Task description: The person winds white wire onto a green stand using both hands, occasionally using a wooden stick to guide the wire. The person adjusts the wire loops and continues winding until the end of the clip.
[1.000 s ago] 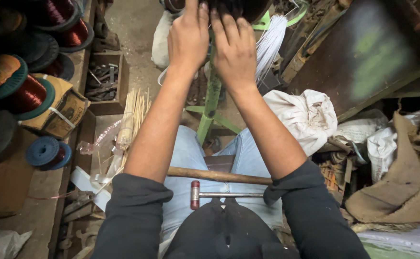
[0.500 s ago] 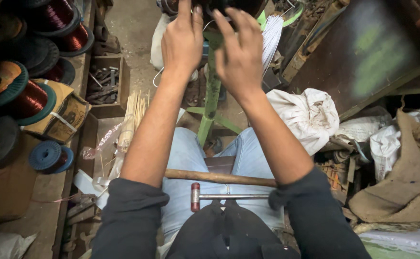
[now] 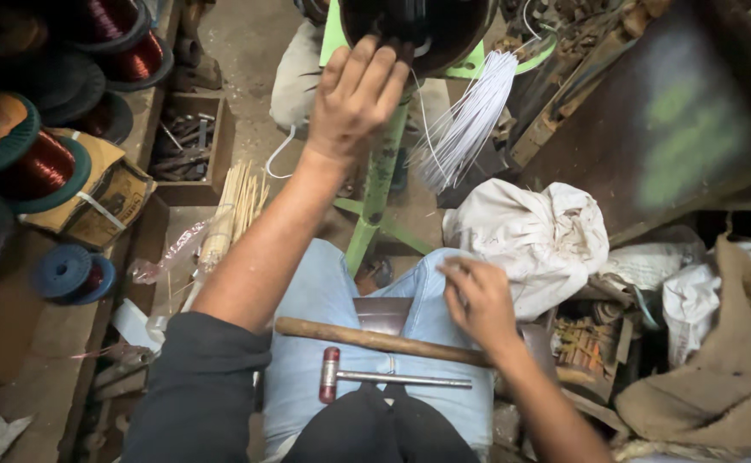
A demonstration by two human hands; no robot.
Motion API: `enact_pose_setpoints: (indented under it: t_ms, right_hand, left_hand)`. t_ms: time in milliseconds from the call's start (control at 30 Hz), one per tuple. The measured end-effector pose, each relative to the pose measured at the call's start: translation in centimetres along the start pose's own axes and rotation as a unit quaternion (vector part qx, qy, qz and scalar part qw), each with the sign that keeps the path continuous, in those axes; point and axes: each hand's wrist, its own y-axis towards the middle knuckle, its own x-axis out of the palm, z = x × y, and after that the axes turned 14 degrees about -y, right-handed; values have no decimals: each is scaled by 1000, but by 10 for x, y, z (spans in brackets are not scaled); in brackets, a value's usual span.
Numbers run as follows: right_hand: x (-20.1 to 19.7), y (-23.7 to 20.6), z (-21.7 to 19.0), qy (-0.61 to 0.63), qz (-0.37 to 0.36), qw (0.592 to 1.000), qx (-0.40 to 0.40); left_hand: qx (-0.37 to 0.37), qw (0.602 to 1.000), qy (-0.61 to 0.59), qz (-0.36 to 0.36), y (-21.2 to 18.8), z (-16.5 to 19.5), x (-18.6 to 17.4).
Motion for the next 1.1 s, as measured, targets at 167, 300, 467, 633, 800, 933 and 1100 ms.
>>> enact_pose_setpoints:
  t_ms: [167,300,467,633,800,933,1100]
  right_hand:
    - [14,-29,4,74,-38,996,18]
    - [21,-26,13,132,-44,990,19]
    - [27,-27,18,188,-62,980,38]
    - [39,-32,24,184,-57,979,67]
    - [39,-39,32,154,-27,983,94]
    - [34,-42,34,166,-40,973,154]
    - [36,-41,28,174,-21,981,79]
  left_hand:
    - [17,1000,6,-14,3,0,8]
    - [2,999,35,-29,10,11,7]
    - [-14,997,40,-57,17,19,5]
    - [-37,997,35,-54,12,24,5]
    - [-113,988,-87,54,8,23,-7]
    - [-372,920,-125,-6,15,7,-11]
    - [-365,926,-92,-18,22,-11,0]
